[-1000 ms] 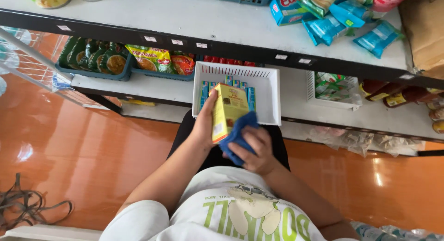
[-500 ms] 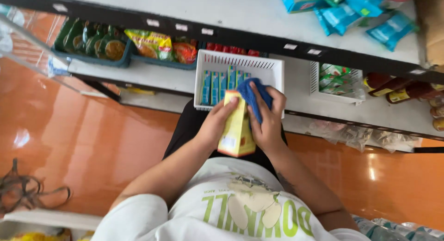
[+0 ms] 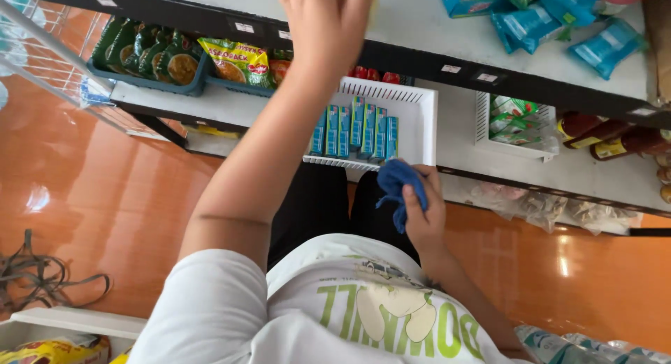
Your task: Organizing small blue boxes into a white plastic tray on a low shelf
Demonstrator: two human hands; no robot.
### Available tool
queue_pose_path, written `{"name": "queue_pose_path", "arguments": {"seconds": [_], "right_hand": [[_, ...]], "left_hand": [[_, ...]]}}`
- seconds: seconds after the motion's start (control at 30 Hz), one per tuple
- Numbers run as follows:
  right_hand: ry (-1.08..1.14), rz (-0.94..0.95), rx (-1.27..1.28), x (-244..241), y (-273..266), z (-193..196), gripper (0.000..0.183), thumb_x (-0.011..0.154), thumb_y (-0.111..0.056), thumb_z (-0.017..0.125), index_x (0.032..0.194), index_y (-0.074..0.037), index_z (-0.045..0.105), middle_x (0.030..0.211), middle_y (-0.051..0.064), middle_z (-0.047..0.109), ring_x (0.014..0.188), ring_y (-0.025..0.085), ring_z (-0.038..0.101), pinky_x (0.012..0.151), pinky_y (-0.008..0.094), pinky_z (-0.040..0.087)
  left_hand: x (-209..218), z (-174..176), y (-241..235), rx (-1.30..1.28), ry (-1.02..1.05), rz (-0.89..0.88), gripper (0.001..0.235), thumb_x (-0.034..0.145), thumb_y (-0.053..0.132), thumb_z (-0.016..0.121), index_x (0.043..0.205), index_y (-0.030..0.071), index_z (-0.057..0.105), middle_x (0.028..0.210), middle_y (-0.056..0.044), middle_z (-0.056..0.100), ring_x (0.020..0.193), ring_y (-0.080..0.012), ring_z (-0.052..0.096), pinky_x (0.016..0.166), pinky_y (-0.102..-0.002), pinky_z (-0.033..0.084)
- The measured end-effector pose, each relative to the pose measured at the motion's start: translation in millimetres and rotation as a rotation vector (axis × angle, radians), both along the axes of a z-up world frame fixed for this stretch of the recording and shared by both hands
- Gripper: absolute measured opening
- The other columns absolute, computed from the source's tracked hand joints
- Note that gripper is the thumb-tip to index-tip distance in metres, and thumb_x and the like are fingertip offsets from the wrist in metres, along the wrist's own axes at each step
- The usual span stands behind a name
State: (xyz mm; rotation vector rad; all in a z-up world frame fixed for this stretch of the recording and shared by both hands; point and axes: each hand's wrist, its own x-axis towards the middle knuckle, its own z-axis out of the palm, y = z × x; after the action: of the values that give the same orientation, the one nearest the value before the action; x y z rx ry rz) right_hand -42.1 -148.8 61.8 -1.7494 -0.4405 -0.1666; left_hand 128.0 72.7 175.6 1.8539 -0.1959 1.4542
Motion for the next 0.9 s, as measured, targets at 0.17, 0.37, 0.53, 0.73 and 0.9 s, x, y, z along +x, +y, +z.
{"name": "queue_pose_path", "arguments": {"seconds": [0.17,0.37,0.53,0.73,0.9], "right_hand": [[0.037,-0.228,0.104,4.6,6.1,2.9,0.032,0.106,-0.027,0.054,0.118,-0.001,0.069,0.109,0.017,0.066,0.104,0.027,0.063,0.097,0.042,0.049],[0.668,-0.435,0.849,38.8,-7.9,-18.7,0.024,0.092,-0.028,0.077,0.103,-0.006,0.077,0.103,0.012,0.078,0.096,0.021,0.077,0.091,0.034,0.060],[0.812,-0.157,1.253,60.7,-51.9,-50.7,0.034,0.097,-0.036,0.067,0.109,-0.006,0.078,0.110,0.018,0.078,0.106,0.033,0.076,0.100,0.046,0.059],[0.815,-0.051,1.444,80.0,-95.2,-103.8,0.074,0.089,-0.066,0.057,0.129,-0.004,0.069,0.132,0.020,0.068,0.128,0.040,0.064,0.117,0.062,0.041],[0.857,-0.192,1.295,88.8,-102.1,-106.7,0.055,0.093,-0.059,0.061,0.109,-0.010,0.077,0.104,0.013,0.079,0.095,0.031,0.076,0.092,0.048,0.058]], "left_hand": [[15.8,-44.7,-3.5,0.073,0.031,0.023,0.043,0.093,0.034,0.076,0.100,0.012,0.040,0.095,-0.011,0.034,0.092,-0.0333,0.036,0.099,-0.054,0.037],[8.3,-85.6,4.3,0.175,0.085,0.086,0.099,0.091,0.054,0.100,0.138,0.015,0.023,0.136,-0.018,0.018,0.125,-0.0440,0.033,0.116,-0.062,0.038],[7.3,-106.5,-11.7,0.251,0.078,0.107,0.138,0.090,0.068,0.116,0.163,0.017,0.011,0.164,-0.023,0.008,0.148,-0.0511,0.032,0.127,-0.068,0.038],[-37.9,-187.1,-74.7,0.794,0.063,-0.508,0.061,0.088,0.043,0.082,0.138,0.017,0.058,0.136,-0.015,0.057,0.123,-0.0381,0.059,0.094,-0.050,0.053],[12.3,-258.1,-105.9,1.077,0.984,-0.322,0.106,0.061,0.074,0.075,0.145,0.012,0.055,0.147,-0.028,0.048,0.146,-0.0432,0.031,0.119,-0.070,0.011]]}}
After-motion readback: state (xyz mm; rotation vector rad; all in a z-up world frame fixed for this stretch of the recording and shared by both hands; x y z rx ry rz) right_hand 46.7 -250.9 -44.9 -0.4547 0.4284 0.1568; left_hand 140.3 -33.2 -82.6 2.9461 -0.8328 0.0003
